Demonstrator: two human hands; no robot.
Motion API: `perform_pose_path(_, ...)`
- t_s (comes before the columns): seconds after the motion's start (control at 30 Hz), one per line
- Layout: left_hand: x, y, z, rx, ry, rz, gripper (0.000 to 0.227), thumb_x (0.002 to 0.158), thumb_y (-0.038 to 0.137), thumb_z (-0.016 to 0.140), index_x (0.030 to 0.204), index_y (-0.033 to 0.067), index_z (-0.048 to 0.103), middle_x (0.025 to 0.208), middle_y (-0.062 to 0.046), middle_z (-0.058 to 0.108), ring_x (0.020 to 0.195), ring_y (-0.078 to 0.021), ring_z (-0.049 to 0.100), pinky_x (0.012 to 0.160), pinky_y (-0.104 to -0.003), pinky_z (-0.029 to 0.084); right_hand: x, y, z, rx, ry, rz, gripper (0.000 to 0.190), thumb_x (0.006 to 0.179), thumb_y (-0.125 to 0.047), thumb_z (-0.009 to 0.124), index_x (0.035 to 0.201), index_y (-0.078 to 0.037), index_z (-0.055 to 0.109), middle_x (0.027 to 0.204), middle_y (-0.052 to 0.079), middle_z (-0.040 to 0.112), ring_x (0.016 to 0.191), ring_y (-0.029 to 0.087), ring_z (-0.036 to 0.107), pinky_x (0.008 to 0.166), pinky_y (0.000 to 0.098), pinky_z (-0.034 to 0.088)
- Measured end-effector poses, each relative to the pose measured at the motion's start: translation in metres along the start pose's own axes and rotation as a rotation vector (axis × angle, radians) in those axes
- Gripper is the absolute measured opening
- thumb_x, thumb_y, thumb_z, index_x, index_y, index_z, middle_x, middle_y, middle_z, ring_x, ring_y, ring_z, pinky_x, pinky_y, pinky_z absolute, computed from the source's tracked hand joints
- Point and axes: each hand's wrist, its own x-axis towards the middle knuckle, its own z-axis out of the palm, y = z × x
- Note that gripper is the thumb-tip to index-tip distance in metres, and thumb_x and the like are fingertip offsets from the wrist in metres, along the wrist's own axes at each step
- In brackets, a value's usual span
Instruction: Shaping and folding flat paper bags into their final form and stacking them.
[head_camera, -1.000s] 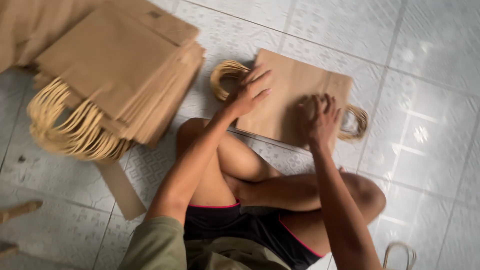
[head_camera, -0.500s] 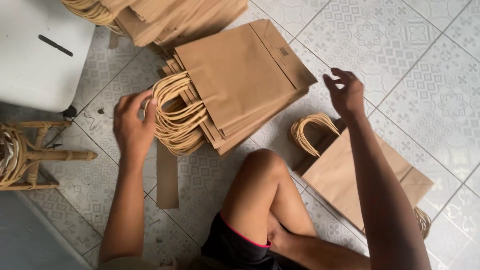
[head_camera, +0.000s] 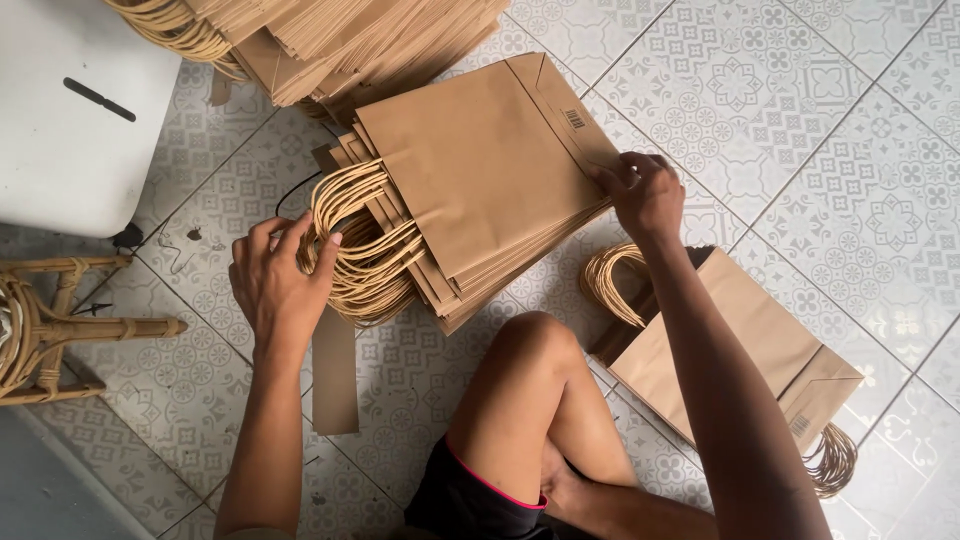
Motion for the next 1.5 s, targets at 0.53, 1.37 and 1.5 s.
perform_pose_path(0.53,0.007,0.035,-0.034,-0.594,0.108,-0.043,0.024,0.097,0.011,0.070,0.120,0.0121,0.069,0.106,-0.007,0.072,0.088,-0.0272,0.071,0.072,-0.036,0.053,-0.071,-0.009,-0.083,0.784,0.013,0.257,0.039,0.083,-0.011,0.086,0.116,-0.007,0.066,0.105,0.009,0.057,0.102,0.023,0.064,0.087,0.0369,0.054)
perform_pose_path(1.37,-0.197,0.185,0.031,-1.952,-1.272,-0.200,0.103,0.085,0.001,0.069,0.166,0.0230,0.009,0.169,-0.008,0.023,0.144,-0.0369,0.044,0.108,-0.054,0.049,-0.500,0.031,-0.130,1.407,0.799,0.622,0.051,0.091,-0.011,0.073,0.138,-0.018,0.054,0.117,0.006,0.067,0.102,0.022,0.070,0.090,0.0433,0.060)
perform_pose_path(1.5,-0.221,0.184,-0.006,-1.928,-1.007,-0.254,0.096,0.090,0.004,0.069,0.163,0.0352,0.014,0.158,-0.005,0.037,0.134,-0.0310,0.052,0.109,-0.059,0.051,-0.509,-0.025,-0.120,1.509,0.882,0.614,0.049,0.090,-0.008,0.072,0.135,-0.016,0.055,0.115,0.011,0.070,0.099,0.028,0.072,0.090,0.0473,0.060)
